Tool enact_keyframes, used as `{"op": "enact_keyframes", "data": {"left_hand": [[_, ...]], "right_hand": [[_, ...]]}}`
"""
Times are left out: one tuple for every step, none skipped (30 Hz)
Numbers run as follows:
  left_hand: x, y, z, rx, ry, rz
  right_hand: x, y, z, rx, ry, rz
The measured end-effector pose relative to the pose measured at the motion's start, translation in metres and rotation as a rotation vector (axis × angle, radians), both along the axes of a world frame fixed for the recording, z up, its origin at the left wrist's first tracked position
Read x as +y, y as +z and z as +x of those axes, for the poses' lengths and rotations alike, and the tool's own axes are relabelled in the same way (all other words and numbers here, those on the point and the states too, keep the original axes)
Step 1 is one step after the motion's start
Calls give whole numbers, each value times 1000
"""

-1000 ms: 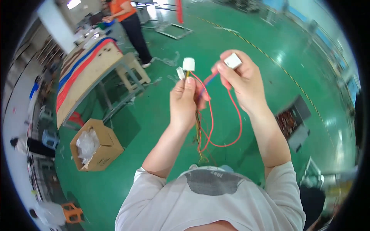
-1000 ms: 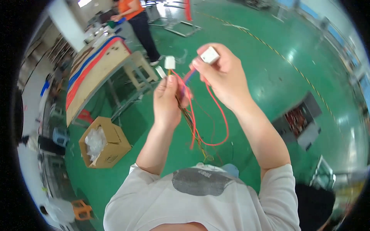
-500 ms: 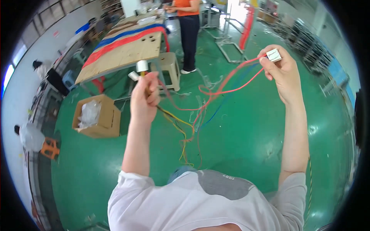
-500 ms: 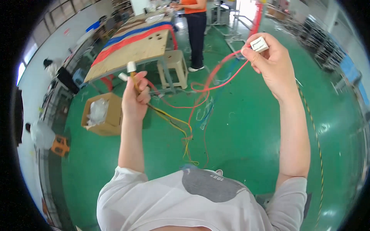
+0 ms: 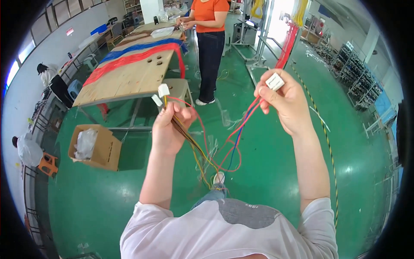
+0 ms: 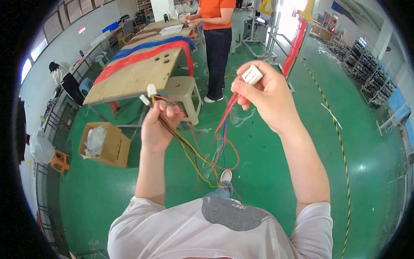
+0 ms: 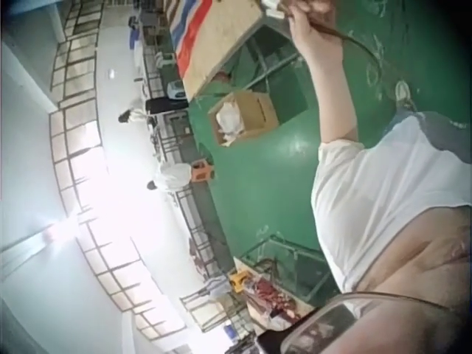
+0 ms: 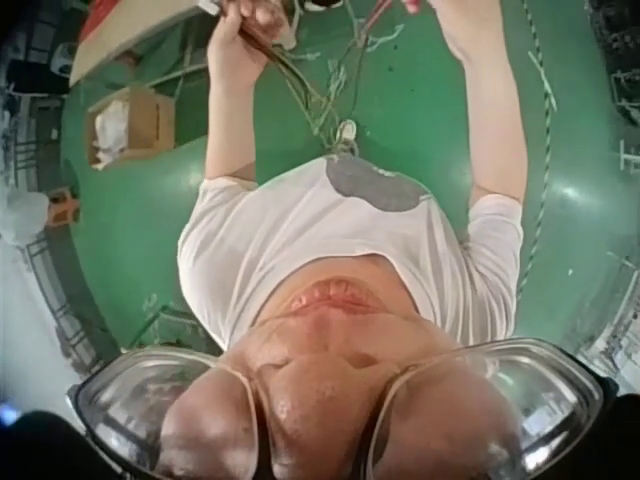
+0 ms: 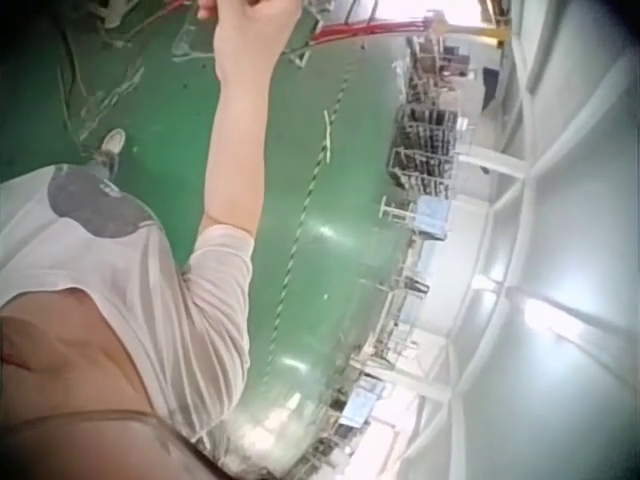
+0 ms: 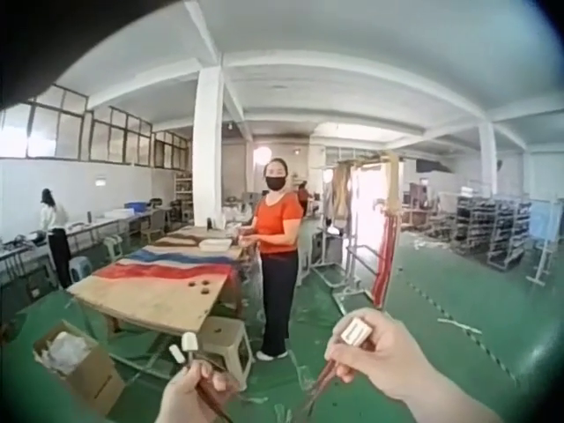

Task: Inspecting and bundling various colored wire harnesses with connectors using electrical tape.

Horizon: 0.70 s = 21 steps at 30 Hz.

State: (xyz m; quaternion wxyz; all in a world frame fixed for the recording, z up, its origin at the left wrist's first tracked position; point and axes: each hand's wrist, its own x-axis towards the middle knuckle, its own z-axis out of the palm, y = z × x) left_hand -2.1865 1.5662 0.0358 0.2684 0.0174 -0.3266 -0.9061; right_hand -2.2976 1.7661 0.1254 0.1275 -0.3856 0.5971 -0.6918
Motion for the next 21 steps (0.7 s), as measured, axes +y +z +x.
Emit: {"op": "enact_keyframes", "data": {"left_hand": [[-13,-14,-18,83,-131,-3],[-11,-21,-38,67,-128,39],[-17,-21,-58,69,-124,-1],[-24,-20,-78,68,-117,-42],[-32,-19,-94,59,-113,-36],[-42,-15,-108,60,-151,-46],[-49,-11,-122,59,-186,-57],[-55,-7,-137,42,-185,-57],[-61,-2,-153,22,-136,-66],[-64,3,-167,2,-87,-76],[-63,4,-180,17,-103,-19],[-61,5,-193,6,-106,-20],[-60,5,-208,-96,-71,-95],[-58,0,-218,-208,-32,-158],[-58,-6,-232,-264,-3,-242],[-57,-10,-246,-282,-3,-224],[-59,-12,-261,-349,-23,-290],[-60,-12,-275,-417,-43,-352],[-58,-9,-290,-461,-24,-387],[-61,-14,-303,-475,-7,-369],[-67,-16,-317,-439,11,-369]], "right_hand": [[-4,-4,-18,-41,9,43],[-5,-8,-38,-84,16,95],[-7,-9,-57,-116,8,109],[-14,-9,-76,-112,21,119],[-21,-12,-94,-126,23,103],[-28,-16,-111,-143,29,84],[-37,-18,-129,-156,38,86],[-49,-21,-146,-131,29,93],[-62,-25,-163,-108,22,99],[-74,-29,-179,-127,27,97],[-87,-34,-196,-179,64,109],[-99,-39,-214,-227,108,124],[-112,-42,-231,-255,173,99],[-125,-46,-242,-272,217,86],[-137,-49,-254,-292,294,46],[-146,-52,-268,-314,371,7],[-156,-54,-285,-329,387,19],[-166,-55,-302,-379,471,3],[-175,-56,-320,-431,556,-11],[-183,-55,-342,-478,606,15],[-193,-58,-364,-507,652,26]]}}
